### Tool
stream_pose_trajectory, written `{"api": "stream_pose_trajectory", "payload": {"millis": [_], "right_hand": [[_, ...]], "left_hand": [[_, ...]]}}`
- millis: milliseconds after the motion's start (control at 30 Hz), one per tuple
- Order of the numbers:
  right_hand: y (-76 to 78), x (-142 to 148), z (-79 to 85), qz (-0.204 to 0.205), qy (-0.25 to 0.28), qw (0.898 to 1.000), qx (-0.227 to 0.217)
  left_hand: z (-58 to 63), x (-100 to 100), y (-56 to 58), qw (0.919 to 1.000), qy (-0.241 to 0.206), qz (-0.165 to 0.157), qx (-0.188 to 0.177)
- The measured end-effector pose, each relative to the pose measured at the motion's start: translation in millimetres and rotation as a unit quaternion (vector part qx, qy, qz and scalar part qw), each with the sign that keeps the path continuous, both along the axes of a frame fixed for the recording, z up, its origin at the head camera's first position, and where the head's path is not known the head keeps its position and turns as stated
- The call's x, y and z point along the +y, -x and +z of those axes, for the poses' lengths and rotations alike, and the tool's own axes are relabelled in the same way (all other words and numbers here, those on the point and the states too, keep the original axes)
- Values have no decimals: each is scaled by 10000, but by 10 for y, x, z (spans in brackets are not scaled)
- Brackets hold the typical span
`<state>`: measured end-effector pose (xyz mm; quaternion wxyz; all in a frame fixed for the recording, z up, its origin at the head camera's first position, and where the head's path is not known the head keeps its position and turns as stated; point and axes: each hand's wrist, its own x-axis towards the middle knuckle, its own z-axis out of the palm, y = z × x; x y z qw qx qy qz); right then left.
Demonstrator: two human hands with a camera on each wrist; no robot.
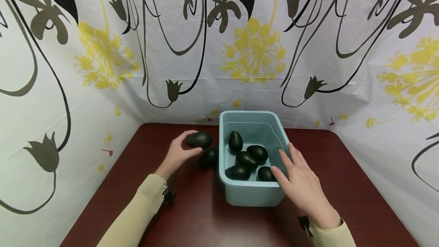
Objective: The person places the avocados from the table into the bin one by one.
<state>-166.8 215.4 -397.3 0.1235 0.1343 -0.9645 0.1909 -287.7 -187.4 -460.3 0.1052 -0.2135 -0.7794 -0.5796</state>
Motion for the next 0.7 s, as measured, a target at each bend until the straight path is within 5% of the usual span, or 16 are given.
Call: {"api": "stream_pose_trajectory", "payload": {"millis": [433, 700], "right_hand": [[-12, -9, 10, -33, -13, 10000, -14], [-10, -13, 8, -53, -47, 10000, -16]], "left_hand": [[335, 193, -183, 9990, -266, -218, 288], [336, 259, -113, 9968, -586, -312, 436]]}}
